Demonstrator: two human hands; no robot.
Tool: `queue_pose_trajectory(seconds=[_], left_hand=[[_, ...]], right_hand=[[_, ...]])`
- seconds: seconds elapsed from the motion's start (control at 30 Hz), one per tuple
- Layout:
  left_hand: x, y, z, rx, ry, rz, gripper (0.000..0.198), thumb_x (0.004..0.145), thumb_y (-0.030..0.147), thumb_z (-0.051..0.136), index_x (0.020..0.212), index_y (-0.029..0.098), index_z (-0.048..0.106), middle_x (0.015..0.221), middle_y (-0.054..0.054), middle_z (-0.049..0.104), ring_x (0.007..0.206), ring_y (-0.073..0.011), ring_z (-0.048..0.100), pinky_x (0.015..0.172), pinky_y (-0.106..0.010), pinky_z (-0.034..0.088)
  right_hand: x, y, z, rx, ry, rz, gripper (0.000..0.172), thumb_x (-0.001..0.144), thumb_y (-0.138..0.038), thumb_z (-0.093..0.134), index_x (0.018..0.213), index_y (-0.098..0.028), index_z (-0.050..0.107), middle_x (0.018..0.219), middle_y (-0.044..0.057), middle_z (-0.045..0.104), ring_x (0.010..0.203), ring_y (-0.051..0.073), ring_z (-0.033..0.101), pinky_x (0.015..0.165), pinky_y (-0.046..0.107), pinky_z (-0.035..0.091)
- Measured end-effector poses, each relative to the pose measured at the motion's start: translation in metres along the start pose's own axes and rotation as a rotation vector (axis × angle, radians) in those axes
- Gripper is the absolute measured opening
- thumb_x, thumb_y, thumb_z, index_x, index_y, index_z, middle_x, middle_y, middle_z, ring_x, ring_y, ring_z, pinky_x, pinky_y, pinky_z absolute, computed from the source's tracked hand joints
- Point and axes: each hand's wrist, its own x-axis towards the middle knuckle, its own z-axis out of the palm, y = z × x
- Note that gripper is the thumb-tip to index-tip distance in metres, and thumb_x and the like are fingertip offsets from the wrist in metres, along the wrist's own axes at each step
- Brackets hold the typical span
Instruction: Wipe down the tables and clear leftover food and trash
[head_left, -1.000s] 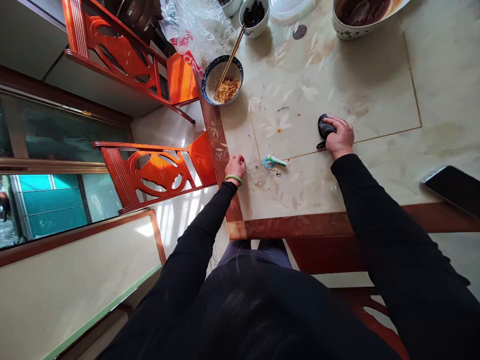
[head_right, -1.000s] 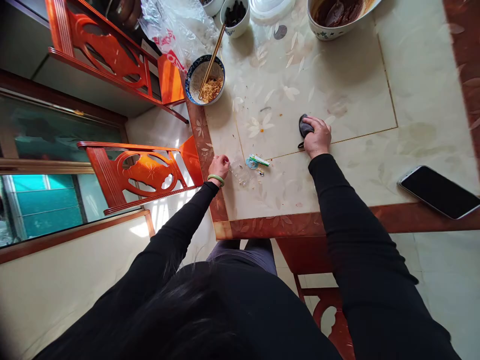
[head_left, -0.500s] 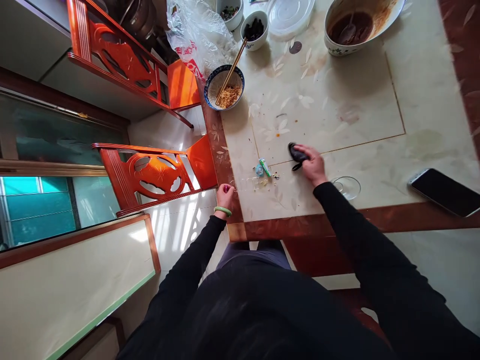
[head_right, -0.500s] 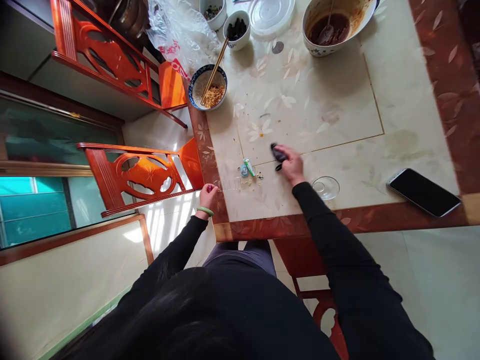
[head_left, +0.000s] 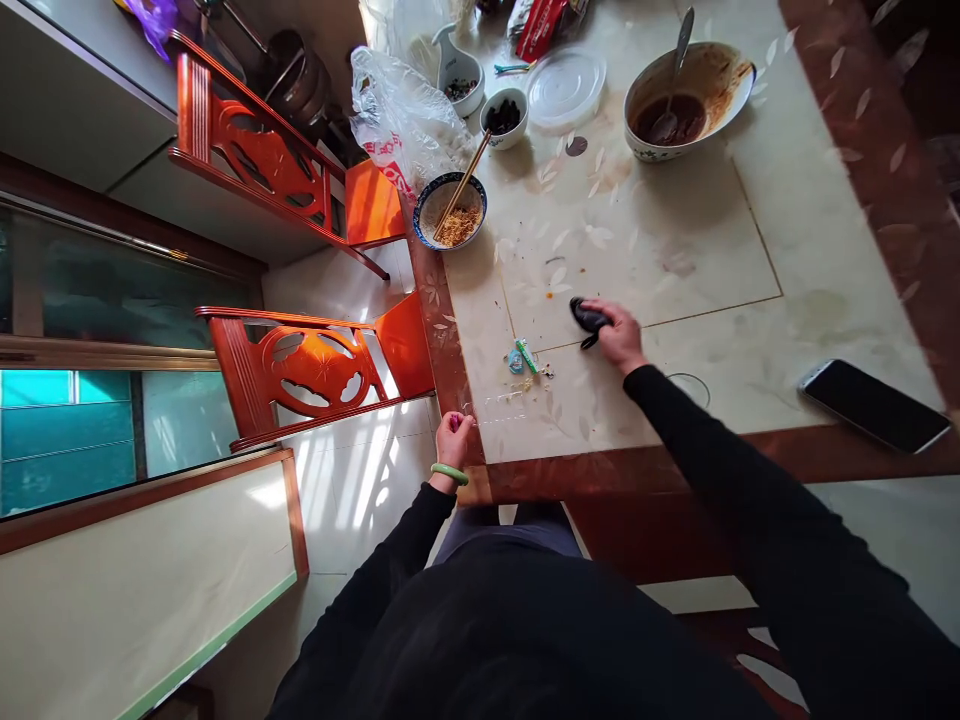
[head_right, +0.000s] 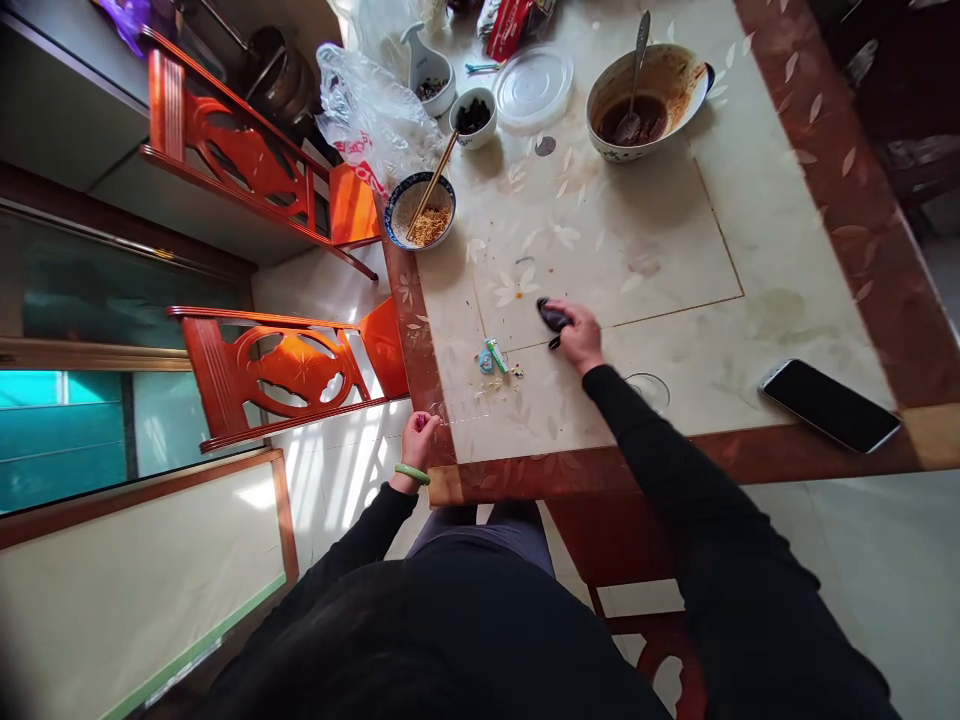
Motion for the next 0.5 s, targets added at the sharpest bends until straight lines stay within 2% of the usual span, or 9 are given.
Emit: queue_pose_trajectory(seconds=[0.07,0.1,0.17,0.23,0.3,0.37,0.43,0.5], left_hand=[[-0.004,-0.003,-0.005,-0.008,-0.002,-0.021,0.035,0.075,0.037,0.083,0.069,0.022,0.052,0.066,0.006,0.057,0.061,-0.0101,0.05,0.065,-0.024,0.044],[-0.007,-0.005,-0.007,-0.012,-0.001,-0.034,0.035,0.075,0.038,0.083,0.07,0.022,0.052,0.067,0.006,0.057,0.062,-0.0104,0.051,0.066,-0.024,0.044],[-0.012,-0.008,-0.011,-0.019,0.014,-0.054,0.035,0.075,0.038,0.083,0.071,0.022,0.052,0.068,0.005,0.058,0.065,-0.011,0.053,0.068,-0.024,0.045],[-0.018,-0.009,-0.012,-0.026,0.03,-0.076,0.034,0.075,0.037,0.083,0.072,0.022,0.053,0.069,0.005,0.058,0.067,-0.0115,0.054,0.07,-0.025,0.046],[-0.022,-0.007,-0.008,-0.035,0.036,-0.091,0.031,0.076,0.033,0.081,0.071,0.022,0.053,0.069,0.005,0.057,0.068,-0.0115,0.054,0.071,-0.025,0.045],[-0.026,-0.001,-0.002,-0.053,0.032,-0.087,0.028,0.076,0.029,0.079,0.07,0.022,0.054,0.068,0.005,0.057,0.068,-0.0114,0.054,0.071,-0.025,0.045],[-0.029,0.006,0.003,-0.07,0.017,-0.072,0.026,0.077,0.028,0.078,0.07,0.022,0.054,0.069,0.005,0.058,0.069,-0.0117,0.054,0.073,-0.025,0.045],[-0.03,0.011,0.005,-0.075,0.006,-0.054,0.027,0.078,0.029,0.079,0.07,0.022,0.054,0.07,0.004,0.058,0.07,-0.0123,0.055,0.073,-0.026,0.046]], right_hand=[[0.064,0.021,-0.03,-0.054,0.102,0.066,0.06,0.079,0.0,0.043,0.122,-0.019,0.08,0.14,0.013,0.074,0.139,0.027,0.063,0.125,0.05,0.043],[0.087,0.029,-0.036,-0.091,0.149,0.118,0.061,0.081,0.0,0.043,0.129,-0.018,0.078,0.147,0.015,0.07,0.143,0.03,0.06,0.126,0.056,0.039],[0.109,0.031,-0.026,-0.158,0.207,0.2,0.063,0.085,-0.001,0.043,0.139,-0.015,0.072,0.157,0.018,0.061,0.147,0.034,0.054,0.126,0.064,0.034],[0.096,0.015,0.008,-0.176,0.145,0.158,0.063,0.085,-0.002,0.047,0.142,-0.015,0.071,0.16,0.016,0.06,0.145,0.032,0.053,0.125,0.061,0.036],[0.063,-0.012,0.047,-0.124,-0.02,0.001,0.064,0.081,-0.001,0.051,0.139,-0.018,0.073,0.155,0.01,0.065,0.141,0.029,0.055,0.126,0.055,0.04],[0.032,-0.039,0.073,-0.074,-0.185,-0.111,0.065,0.079,0.0,0.052,0.134,-0.023,0.077,0.149,0.003,0.07,0.137,0.027,0.059,0.125,0.052,0.043],[0.021,-0.052,0.075,-0.026,-0.358,-0.151,0.064,0.077,0.002,0.051,0.127,-0.024,0.08,0.143,0.002,0.074,0.133,0.026,0.063,0.123,0.048,0.046],[0.033,-0.048,0.057,0.033,-0.483,-0.176,0.064,0.075,0.004,0.048,0.123,-0.022,0.081,0.139,0.004,0.076,0.13,0.024,0.066,0.121,0.041,0.048]])
